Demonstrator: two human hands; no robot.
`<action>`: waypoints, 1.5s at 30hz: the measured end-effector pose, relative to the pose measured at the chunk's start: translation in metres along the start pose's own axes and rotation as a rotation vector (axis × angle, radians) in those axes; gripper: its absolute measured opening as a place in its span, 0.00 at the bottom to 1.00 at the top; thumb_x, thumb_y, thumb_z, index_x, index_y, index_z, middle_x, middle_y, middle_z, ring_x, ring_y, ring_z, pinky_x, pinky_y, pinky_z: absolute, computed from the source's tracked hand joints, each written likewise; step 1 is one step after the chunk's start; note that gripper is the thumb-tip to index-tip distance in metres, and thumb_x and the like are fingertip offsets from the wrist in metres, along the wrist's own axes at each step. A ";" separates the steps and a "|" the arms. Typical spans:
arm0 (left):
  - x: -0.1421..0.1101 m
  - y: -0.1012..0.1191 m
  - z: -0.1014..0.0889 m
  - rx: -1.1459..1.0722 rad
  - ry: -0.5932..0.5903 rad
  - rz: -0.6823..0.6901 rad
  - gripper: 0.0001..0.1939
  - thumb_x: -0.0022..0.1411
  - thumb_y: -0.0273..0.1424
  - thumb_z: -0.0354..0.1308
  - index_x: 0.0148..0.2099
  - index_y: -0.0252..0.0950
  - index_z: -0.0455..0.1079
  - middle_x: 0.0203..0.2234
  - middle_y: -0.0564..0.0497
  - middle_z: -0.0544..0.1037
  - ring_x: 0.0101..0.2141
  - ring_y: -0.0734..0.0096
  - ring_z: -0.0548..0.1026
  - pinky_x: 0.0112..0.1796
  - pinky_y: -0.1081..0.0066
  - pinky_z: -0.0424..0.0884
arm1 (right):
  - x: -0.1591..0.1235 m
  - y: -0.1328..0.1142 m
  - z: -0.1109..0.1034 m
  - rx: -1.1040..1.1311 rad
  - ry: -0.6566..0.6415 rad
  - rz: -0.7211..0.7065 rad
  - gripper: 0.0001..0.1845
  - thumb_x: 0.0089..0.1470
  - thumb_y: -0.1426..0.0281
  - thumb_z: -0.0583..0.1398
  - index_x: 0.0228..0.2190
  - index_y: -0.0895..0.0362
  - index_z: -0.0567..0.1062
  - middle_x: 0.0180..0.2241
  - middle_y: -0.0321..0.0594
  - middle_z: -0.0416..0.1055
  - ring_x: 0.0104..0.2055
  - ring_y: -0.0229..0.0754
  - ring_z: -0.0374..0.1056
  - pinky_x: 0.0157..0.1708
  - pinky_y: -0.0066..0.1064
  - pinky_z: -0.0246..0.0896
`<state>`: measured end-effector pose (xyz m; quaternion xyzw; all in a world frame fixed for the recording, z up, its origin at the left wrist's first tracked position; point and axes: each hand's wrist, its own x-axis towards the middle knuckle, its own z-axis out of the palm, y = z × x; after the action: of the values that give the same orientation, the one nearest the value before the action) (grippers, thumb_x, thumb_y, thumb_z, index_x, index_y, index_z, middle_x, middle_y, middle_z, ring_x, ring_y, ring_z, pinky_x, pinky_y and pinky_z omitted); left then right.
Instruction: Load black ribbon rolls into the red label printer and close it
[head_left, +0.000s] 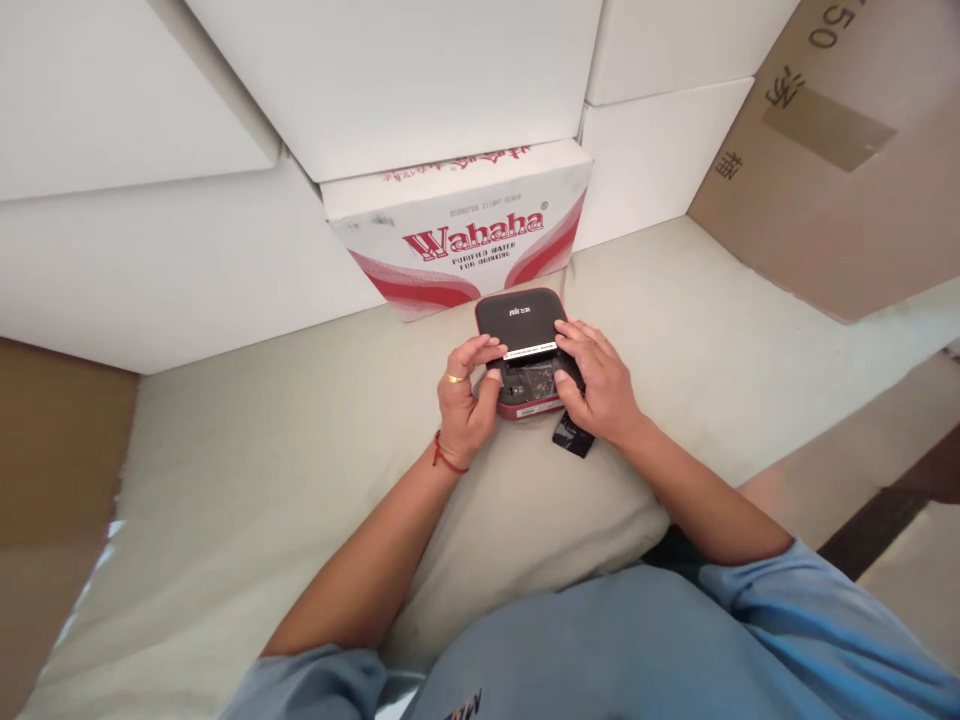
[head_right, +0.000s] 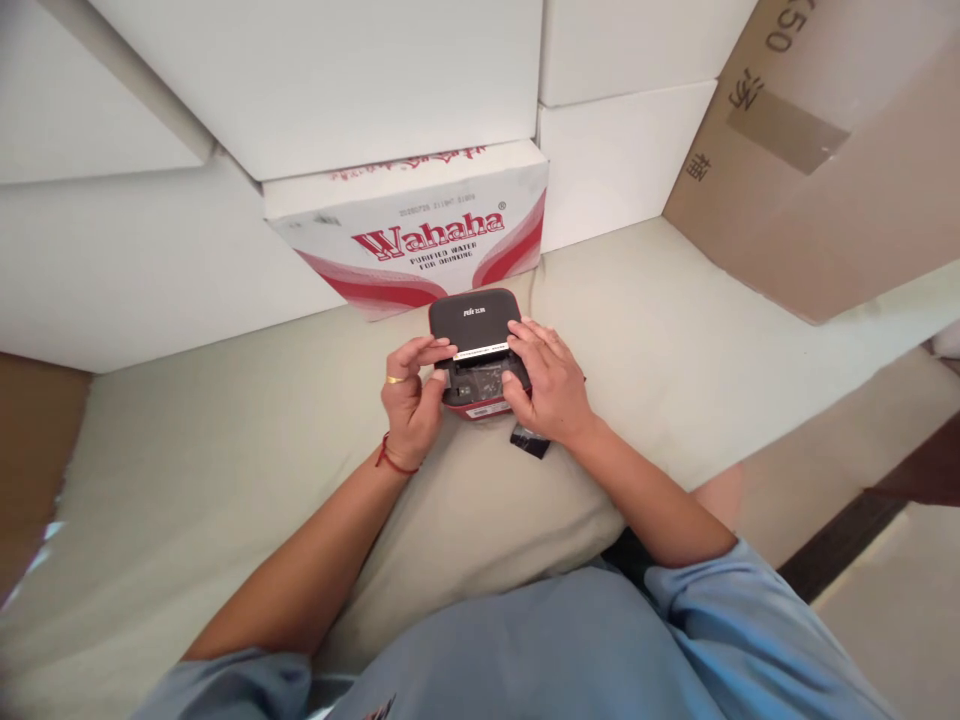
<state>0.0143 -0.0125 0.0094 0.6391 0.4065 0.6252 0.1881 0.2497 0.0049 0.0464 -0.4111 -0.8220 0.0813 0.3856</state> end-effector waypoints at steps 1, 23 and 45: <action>0.000 -0.002 0.002 -0.040 0.012 -0.018 0.22 0.80 0.38 0.60 0.72 0.48 0.70 0.52 0.48 0.87 0.60 0.56 0.84 0.69 0.49 0.73 | -0.001 0.001 0.002 0.039 0.012 0.006 0.24 0.74 0.62 0.56 0.66 0.52 0.74 0.72 0.55 0.76 0.77 0.59 0.68 0.77 0.63 0.63; -0.009 -0.008 -0.008 -0.398 -0.087 -0.480 0.53 0.67 0.39 0.65 0.86 0.64 0.45 0.87 0.59 0.51 0.85 0.59 0.54 0.79 0.55 0.64 | -0.010 -0.005 -0.009 0.383 -0.190 0.327 0.44 0.73 0.51 0.61 0.81 0.53 0.60 0.77 0.55 0.68 0.77 0.60 0.69 0.76 0.59 0.66; -0.007 -0.025 0.000 -0.596 -0.135 -0.485 0.62 0.63 0.50 0.76 0.85 0.70 0.38 0.87 0.53 0.47 0.81 0.54 0.62 0.69 0.57 0.77 | 0.044 -0.038 -0.061 0.303 0.301 0.133 0.22 0.75 0.48 0.59 0.39 0.48 0.85 0.46 0.47 0.87 0.53 0.57 0.83 0.61 0.55 0.79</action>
<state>0.0078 -0.0023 -0.0141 0.4813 0.3330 0.6099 0.5344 0.2533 0.0017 0.1304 -0.4093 -0.7046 0.1668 0.5551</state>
